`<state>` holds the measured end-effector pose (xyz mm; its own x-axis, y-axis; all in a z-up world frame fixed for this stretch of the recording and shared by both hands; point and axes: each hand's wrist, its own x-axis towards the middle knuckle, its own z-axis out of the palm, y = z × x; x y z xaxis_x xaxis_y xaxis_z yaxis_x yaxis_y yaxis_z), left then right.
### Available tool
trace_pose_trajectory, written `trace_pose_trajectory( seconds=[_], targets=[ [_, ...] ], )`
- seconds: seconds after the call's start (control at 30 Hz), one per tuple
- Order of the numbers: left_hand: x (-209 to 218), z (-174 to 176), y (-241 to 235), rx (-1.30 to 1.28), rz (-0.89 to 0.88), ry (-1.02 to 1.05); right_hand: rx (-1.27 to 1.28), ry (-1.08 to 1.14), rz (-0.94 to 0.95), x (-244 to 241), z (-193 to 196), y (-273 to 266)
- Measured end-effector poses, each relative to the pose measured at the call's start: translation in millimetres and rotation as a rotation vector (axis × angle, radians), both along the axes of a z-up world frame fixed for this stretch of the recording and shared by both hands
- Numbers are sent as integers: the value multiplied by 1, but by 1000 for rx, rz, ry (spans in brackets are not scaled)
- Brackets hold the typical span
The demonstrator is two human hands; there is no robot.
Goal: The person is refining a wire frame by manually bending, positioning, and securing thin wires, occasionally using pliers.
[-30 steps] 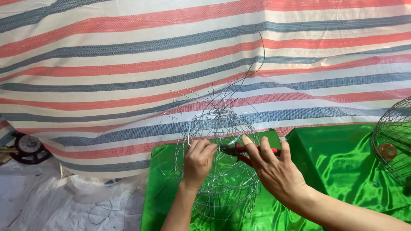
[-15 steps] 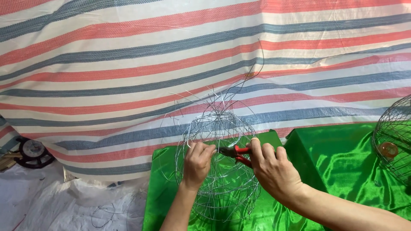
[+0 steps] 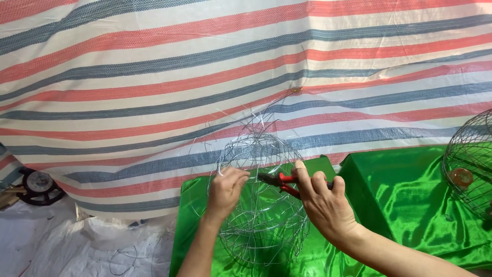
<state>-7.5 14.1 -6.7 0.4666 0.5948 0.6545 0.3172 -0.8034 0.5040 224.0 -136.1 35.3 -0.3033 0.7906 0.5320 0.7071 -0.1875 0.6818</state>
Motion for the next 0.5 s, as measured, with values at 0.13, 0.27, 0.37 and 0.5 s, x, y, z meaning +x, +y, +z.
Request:
trace_pose_trajectory(
  seconds=[0.13, 0.27, 0.37, 0.5],
  targets=[
    [-7, 23, 10, -169, 52, 161, 34, 7, 15, 0, -3, 1],
    [-6, 63, 6, -620, 31, 276, -60, 73, -3, 6, -4, -6],
    [-5, 70, 8, -592, -18, 333, -61, 199, -65, 23, -14, -29],
    [-15, 47, 16, -276, -81, 331, -60, 644, -359, 53, -79, -72]
  ],
)
